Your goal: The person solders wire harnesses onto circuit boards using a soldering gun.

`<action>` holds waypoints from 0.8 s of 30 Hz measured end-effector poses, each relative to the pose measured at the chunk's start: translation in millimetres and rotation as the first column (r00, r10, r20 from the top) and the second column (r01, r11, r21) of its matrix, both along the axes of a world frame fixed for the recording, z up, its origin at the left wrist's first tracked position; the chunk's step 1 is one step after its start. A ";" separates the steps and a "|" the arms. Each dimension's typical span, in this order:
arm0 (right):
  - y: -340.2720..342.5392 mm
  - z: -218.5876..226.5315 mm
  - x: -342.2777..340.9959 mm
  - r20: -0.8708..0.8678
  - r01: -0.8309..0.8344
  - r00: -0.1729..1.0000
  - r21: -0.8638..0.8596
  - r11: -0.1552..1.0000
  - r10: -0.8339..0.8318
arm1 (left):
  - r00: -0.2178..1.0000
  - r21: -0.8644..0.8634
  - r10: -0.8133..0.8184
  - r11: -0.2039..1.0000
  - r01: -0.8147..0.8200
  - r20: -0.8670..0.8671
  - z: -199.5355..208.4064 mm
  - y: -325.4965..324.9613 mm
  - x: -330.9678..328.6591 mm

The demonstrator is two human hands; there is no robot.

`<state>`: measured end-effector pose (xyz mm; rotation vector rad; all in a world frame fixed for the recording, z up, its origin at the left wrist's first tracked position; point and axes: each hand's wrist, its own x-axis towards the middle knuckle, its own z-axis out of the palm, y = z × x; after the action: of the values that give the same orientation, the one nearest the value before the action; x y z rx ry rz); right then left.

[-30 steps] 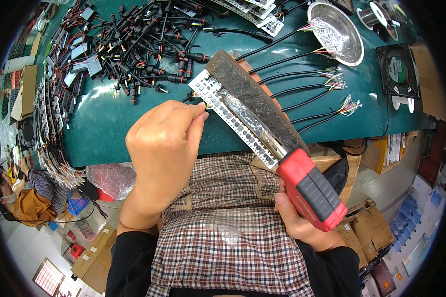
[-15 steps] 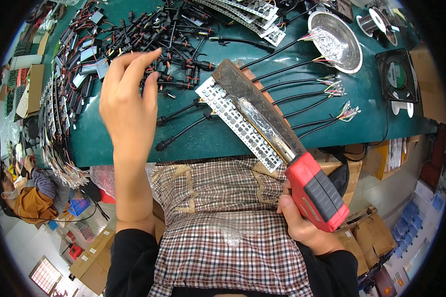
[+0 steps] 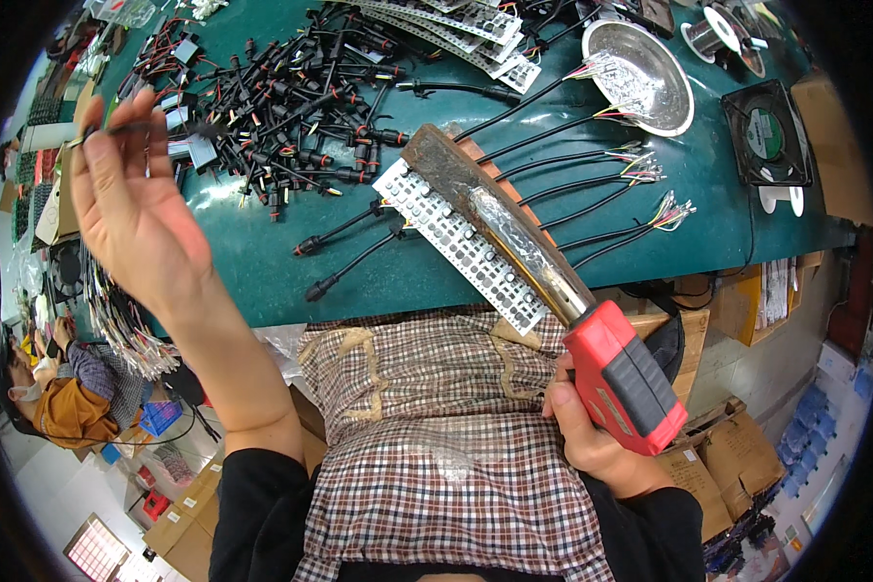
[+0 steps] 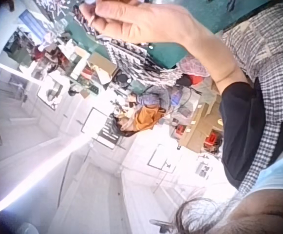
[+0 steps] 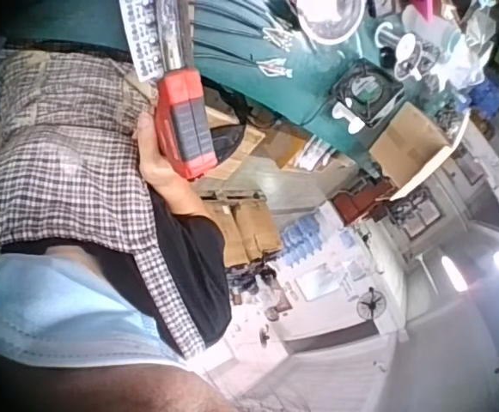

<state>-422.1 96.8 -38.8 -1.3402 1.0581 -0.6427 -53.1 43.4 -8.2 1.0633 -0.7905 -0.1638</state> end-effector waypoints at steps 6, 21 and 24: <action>-1.5 0.6 -12.9 0.089 -0.073 0.994 0.027 0.997 0.071 | 0.887 0.731 -0.438 0.556 0.396 -0.147 24.7 47.0 -64.7; -16.5 13.6 23.1 -0.043 -0.067 0.997 -0.084 0.994 0.063 | 0.666 0.591 -0.578 0.354 0.725 -0.472 -24.8 79.3 -125.3; -15.7 0.5 32.6 0.079 -0.047 0.995 -0.198 0.979 0.064 | 0.633 0.547 -0.590 0.351 0.760 -0.502 -29.8 84.8 -133.0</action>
<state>-389.5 81.0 -38.3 -1.4936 0.9031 -0.7708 -186.1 128.2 -38.0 1.3532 -0.9557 -1.4415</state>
